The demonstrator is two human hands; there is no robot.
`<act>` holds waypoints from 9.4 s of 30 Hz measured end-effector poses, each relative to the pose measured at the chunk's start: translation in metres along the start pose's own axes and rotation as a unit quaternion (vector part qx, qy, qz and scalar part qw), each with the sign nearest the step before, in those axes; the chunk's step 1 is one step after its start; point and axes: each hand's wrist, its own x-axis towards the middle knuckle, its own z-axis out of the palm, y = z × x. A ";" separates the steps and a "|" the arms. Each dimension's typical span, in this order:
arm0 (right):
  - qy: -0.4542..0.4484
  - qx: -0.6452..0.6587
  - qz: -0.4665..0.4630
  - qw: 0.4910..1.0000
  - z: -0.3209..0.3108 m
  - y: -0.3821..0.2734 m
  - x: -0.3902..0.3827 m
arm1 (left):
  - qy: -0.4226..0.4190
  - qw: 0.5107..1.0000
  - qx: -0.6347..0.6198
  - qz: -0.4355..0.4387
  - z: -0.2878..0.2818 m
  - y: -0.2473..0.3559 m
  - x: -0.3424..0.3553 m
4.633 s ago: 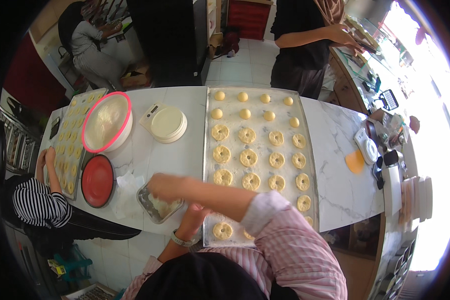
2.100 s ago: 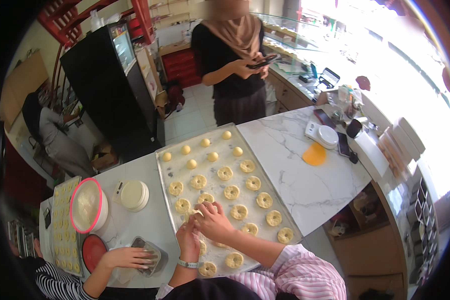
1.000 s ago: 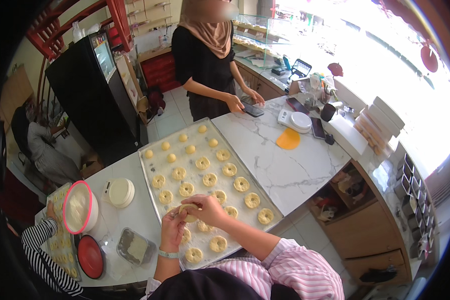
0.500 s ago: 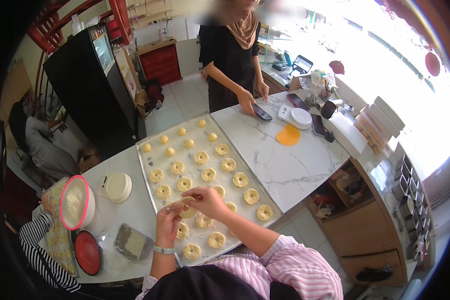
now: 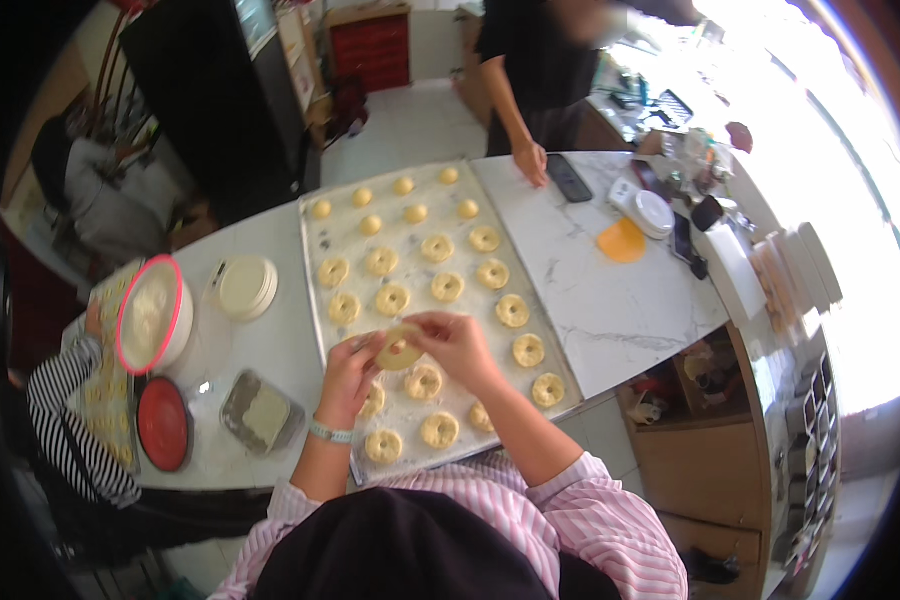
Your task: The person uses their hands to poke holes in rounds of dough on a large tray, periodically dipping their fingers into a container of flour to prevent sticking, and then carries the tray to a lower rack.
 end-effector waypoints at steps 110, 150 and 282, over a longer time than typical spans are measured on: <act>-0.138 -0.613 -0.178 0.757 0.014 0.072 0.276 | 0.097 0.926 -0.363 0.032 -0.055 -0.019 0.004; 0.018 -0.495 -0.284 0.821 0.046 0.006 0.031 | 0.087 0.986 -0.128 0.060 -0.019 -0.025 0.019; -0.483 -0.529 -0.346 0.606 0.268 -0.001 0.059 | 0.090 0.991 -0.090 0.049 -0.085 -0.053 -0.047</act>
